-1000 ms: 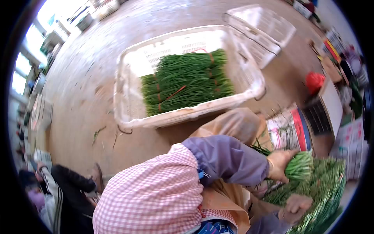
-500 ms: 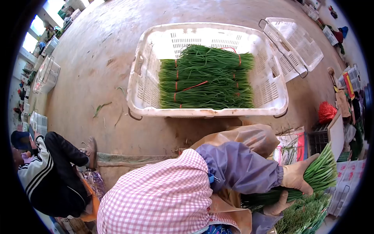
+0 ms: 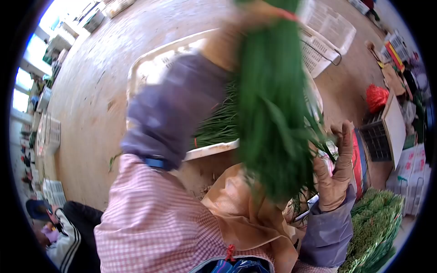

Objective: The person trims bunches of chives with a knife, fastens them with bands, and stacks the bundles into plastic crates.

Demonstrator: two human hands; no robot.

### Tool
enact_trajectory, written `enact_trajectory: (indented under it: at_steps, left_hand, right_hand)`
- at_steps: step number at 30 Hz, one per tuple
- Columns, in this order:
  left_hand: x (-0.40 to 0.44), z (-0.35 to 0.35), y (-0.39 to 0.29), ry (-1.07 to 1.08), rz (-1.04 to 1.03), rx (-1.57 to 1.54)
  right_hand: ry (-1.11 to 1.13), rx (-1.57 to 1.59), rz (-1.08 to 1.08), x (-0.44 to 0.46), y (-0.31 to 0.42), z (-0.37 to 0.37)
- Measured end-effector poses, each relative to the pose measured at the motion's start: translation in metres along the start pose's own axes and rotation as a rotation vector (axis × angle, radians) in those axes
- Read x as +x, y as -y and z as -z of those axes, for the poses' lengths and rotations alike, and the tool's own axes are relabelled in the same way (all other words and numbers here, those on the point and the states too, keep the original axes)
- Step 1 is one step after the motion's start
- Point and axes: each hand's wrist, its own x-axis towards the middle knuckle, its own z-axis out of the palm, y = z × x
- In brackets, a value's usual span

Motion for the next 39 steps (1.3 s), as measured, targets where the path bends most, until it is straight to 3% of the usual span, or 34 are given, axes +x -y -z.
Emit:
enact_trajectory:
  at_steps: [1, 2, 4, 6, 8, 9, 11, 13, 15, 17, 20, 23, 26, 29, 31, 32, 34, 35, 36, 38, 39]
  left_hand:
    - [0.003, 0.025, -0.043, 0.034, 0.097, 0.025]
    - [0.001, 0.03, -0.068, -0.175, 0.04, 0.274]
    - [-0.006, 0.104, -0.113, -0.136, 0.178, 0.588]
    - [-0.005, 0.151, -0.121, -0.246, 0.451, 0.93]
    - [0.006, 0.15, -0.08, -0.265, 0.722, 1.329]
    - [0.019, 0.152, -0.053, -0.163, 0.937, 1.366]
    - [0.039, 0.183, 0.009, -0.032, 1.157, 1.239]
    - [0.05, 0.214, 0.074, -0.019, 1.145, 1.187]
    - [0.063, 0.247, 0.134, 0.119, 1.132, 1.234]
    - [0.084, 0.226, 0.163, 0.181, 1.111, 1.523]
    - [0.085, 0.276, 0.22, 0.083, 1.052, 1.665]
    - [0.089, 0.289, 0.227, 0.074, 1.016, 1.619]
    - [0.077, 0.287, 0.236, 0.013, 0.976, 1.68]
    - [0.071, 0.276, 0.245, -0.014, 0.947, 1.757]
    - [0.067, 0.269, 0.25, -0.018, 0.929, 1.828]
    - [0.067, 0.262, 0.253, -0.039, 1.027, 1.837]
    - [0.071, 0.233, 0.277, -0.036, 0.859, 1.931]
    - [0.061, 0.221, 0.289, -0.173, 0.737, 2.001]
    - [0.039, 0.233, 0.295, -0.127, 0.366, 1.958]
    - [0.0, 0.27, 0.313, -0.072, -0.027, 2.259]
    - [-0.009, 0.261, 0.298, -0.138, 0.272, 2.374]
  right_hand:
    - [-0.042, -0.16, -0.013, 0.0, -0.016, 0.018]
    - [-0.087, -0.037, -0.153, -0.006, -0.035, 0.035]
    - [-0.101, 0.113, -0.399, -0.03, -0.08, 0.078]
    - [-0.127, 0.193, -0.627, -0.065, -0.124, 0.104]
    - [-0.243, 0.244, -0.898, -0.101, -0.152, 0.101]
    - [-0.297, 0.235, -1.044, -0.115, -0.161, 0.096]
    - [-0.189, 0.125, -1.195, -0.142, -0.172, 0.089]
    - [-0.092, -0.016, -1.094, -0.212, -0.225, 0.09]
    - [-0.076, 0.068, -1.149, -0.228, -0.224, 0.078]
    - [-0.048, 0.07, -1.163, -0.249, -0.23, 0.073]
    - [-0.041, 0.043, -1.139, -0.263, -0.237, 0.069]
    - [0.005, -0.188, -1.113, -0.265, -0.244, 0.059]
    - [0.174, 0.005, -1.315, -0.246, -0.256, 0.055]
    - [0.296, -0.331, -1.047, -0.195, -0.231, 0.043]
    - [0.195, -0.303, -1.021, -0.211, -0.238, 0.042]
    - [0.177, -0.35, -1.035, -0.21, -0.235, 0.047]
    - [0.143, -0.508, -0.991, -0.23, -0.22, 0.059]
    - [0.157, -0.621, -0.942, -0.252, -0.221, 0.065]
    - [0.141, -0.657, -1.036, -0.257, -0.214, 0.059]
    - [0.212, -0.663, -1.14, -0.263, -0.228, 0.055]
    - [0.298, -0.618, -1.239, -0.241, -0.215, 0.051]
